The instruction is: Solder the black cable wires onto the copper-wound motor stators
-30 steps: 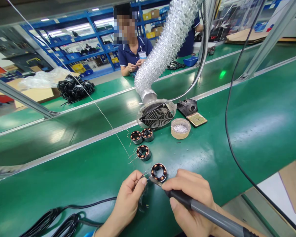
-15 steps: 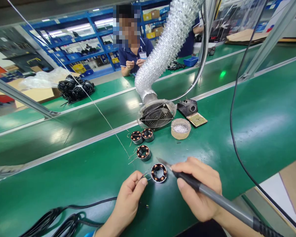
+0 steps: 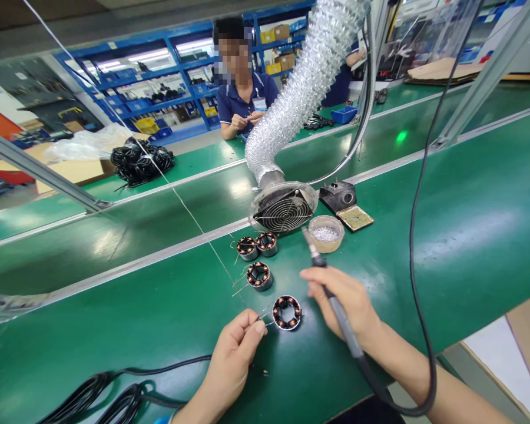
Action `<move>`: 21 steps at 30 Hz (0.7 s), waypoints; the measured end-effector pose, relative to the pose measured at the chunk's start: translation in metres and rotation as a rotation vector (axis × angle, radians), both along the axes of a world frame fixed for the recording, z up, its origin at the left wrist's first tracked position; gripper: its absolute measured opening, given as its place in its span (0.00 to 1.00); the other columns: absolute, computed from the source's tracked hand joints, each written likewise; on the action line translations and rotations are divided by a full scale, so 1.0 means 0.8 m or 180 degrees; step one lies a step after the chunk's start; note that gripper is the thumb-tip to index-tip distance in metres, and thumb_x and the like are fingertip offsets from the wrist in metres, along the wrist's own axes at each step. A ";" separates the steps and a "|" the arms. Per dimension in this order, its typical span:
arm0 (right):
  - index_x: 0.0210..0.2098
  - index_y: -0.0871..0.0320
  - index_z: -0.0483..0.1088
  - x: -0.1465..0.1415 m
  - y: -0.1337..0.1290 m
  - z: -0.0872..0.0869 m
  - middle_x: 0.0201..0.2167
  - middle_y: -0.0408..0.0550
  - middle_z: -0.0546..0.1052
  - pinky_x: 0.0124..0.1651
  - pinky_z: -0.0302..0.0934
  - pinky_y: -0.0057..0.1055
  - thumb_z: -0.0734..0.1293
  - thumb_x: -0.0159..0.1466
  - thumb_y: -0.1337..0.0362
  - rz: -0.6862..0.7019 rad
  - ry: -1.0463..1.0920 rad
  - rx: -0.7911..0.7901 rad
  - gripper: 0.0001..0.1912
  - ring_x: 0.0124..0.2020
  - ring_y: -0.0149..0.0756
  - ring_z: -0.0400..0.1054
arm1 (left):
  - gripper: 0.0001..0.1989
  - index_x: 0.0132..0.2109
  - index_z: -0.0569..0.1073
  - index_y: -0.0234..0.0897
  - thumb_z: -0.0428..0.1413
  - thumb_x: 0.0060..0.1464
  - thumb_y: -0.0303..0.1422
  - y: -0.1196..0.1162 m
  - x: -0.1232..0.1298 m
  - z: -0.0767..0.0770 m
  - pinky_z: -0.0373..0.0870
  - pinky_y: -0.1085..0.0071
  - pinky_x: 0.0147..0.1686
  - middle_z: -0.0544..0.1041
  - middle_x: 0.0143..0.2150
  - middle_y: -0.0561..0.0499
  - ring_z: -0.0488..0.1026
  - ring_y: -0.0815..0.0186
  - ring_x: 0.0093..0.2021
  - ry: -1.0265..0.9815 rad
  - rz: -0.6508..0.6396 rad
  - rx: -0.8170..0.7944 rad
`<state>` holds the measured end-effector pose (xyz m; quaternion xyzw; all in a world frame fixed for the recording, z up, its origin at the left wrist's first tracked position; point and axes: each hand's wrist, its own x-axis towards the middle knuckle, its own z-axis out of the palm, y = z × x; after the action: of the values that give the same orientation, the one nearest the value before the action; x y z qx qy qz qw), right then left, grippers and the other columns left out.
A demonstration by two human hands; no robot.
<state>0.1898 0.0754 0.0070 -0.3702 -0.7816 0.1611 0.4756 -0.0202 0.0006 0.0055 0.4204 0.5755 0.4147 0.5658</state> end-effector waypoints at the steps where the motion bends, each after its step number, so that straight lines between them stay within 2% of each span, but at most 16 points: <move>1: 0.47 0.55 0.69 -0.010 -0.004 0.005 0.30 0.43 0.77 0.34 0.68 0.28 0.64 0.65 0.72 0.0373 -0.0003 -0.0007 0.12 0.29 0.32 0.71 | 0.25 0.28 0.64 0.38 0.56 0.53 0.55 0.000 -0.002 -0.001 0.48 0.76 0.21 0.53 0.20 0.62 0.48 0.73 0.21 -0.0094 -0.0025 -0.0062; 4: 0.47 0.58 0.68 -0.037 -0.007 0.014 0.31 0.46 0.76 0.34 0.65 0.31 0.64 0.61 0.73 0.1236 -0.0193 -0.0071 0.14 0.32 0.35 0.67 | 0.25 0.31 0.67 0.37 0.56 0.52 0.57 0.002 -0.012 -0.001 0.44 0.76 0.19 0.54 0.17 0.63 0.46 0.74 0.18 -0.0358 -0.0102 -0.0219; 7: 0.45 0.58 0.68 -0.054 -0.001 0.014 0.27 0.44 0.72 0.32 0.61 0.30 0.60 0.59 0.75 0.1572 -0.0337 0.0085 0.16 0.28 0.34 0.62 | 0.24 0.30 0.68 0.36 0.62 0.48 0.53 0.006 -0.021 0.004 0.48 0.77 0.21 0.58 0.19 0.61 0.50 0.75 0.20 -0.0251 -0.0095 -0.0108; 10: 0.45 0.58 0.68 -0.059 0.005 0.013 0.26 0.43 0.70 0.31 0.59 0.29 0.59 0.58 0.76 0.1734 -0.0302 0.0135 0.17 0.26 0.33 0.60 | 0.23 0.29 0.70 0.33 0.65 0.47 0.50 0.010 -0.023 0.008 0.54 0.77 0.25 0.63 0.23 0.58 0.55 0.73 0.25 -0.0061 -0.0164 -0.0048; 15: 0.46 0.59 0.68 -0.057 0.008 0.010 0.27 0.43 0.71 0.32 0.59 0.28 0.60 0.58 0.76 0.1843 -0.0163 0.0002 0.18 0.28 0.33 0.61 | 0.22 0.29 0.72 0.32 0.64 0.48 0.50 0.010 -0.019 0.003 0.55 0.78 0.24 0.66 0.24 0.56 0.58 0.73 0.25 -0.0199 -0.0188 -0.0122; 19: 0.48 0.59 0.67 -0.056 0.006 0.003 0.29 0.44 0.73 0.33 0.61 0.29 0.61 0.59 0.77 0.1769 0.0046 -0.0022 0.18 0.29 0.33 0.63 | 0.24 0.31 0.71 0.35 0.64 0.46 0.53 0.009 -0.028 -0.001 0.44 0.79 0.14 0.66 0.19 0.59 0.51 0.78 0.14 -0.0482 0.0068 -0.0490; 21: 0.49 0.58 0.66 -0.055 0.005 0.000 0.29 0.44 0.74 0.33 0.62 0.29 0.62 0.60 0.76 0.1699 0.0106 -0.0030 0.19 0.29 0.33 0.64 | 0.23 0.30 0.71 0.35 0.65 0.44 0.52 0.010 -0.032 0.001 0.40 0.78 0.12 0.68 0.19 0.58 0.49 0.79 0.13 -0.0507 0.0138 -0.0644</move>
<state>0.1458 0.0793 0.0070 -0.1505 -0.8428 0.2905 0.4273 -0.0457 0.0083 0.0060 0.3144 0.5766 0.3987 0.6401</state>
